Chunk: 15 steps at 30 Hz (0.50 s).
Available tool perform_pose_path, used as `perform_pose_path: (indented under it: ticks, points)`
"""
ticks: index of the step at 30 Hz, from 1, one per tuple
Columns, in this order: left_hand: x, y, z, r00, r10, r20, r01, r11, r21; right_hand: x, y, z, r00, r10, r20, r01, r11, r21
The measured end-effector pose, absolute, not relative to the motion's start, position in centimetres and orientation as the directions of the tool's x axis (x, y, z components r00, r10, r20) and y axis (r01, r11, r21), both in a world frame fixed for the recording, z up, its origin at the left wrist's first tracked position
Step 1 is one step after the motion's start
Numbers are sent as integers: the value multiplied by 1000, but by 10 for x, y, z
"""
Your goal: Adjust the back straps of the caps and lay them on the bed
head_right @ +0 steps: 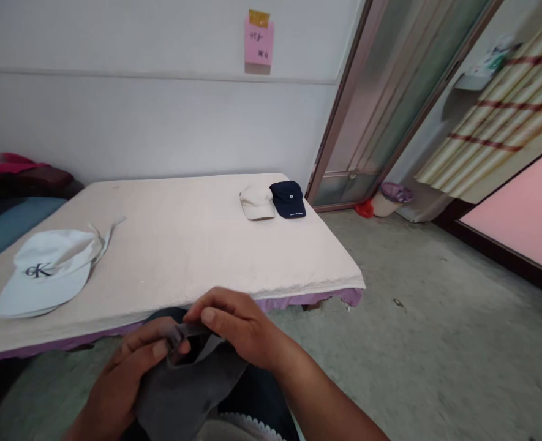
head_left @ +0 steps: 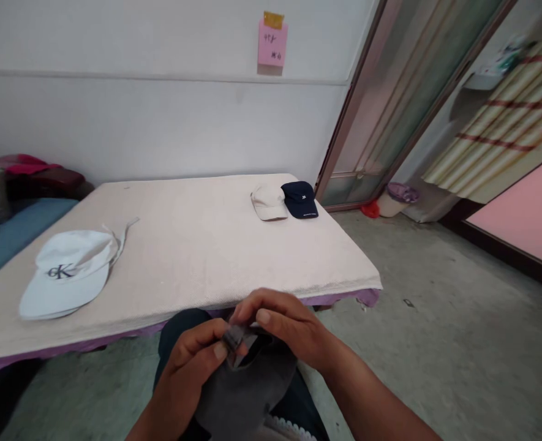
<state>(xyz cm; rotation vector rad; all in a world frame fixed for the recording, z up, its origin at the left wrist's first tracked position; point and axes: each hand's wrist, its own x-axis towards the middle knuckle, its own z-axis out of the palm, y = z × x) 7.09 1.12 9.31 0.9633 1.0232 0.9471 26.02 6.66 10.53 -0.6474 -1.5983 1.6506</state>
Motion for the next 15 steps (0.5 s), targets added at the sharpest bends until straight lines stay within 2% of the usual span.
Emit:
perform_pose_path:
  ticks: [3,6,8,10,12,15]
  points:
    - [67,13,93,293,938,-184,-158,238,958,265,71,103,-762,646,39,-63,-15,-998]
    - [65,13,95,301,944,-134,-109,173,979,265,73,95,-807,591,-13,-82,-133,-988]
    - [64,13,96,251,953,-168,-147,210,967,264,74,89,-763,646,-23,-142,-203,-969]
    - [63,12,96,193,953,-235,-271,281,921,261,75,83,-678,734,-38,-251,-280,-927]
    - [62,12,96,161,949,-272,-440,316,841,258,76,77,-593,803,-64,-378,-348,-858]
    - [61,13,98,142,959,-244,-663,275,696,256,80,69,-481,873,-74,-566,-374,-735]
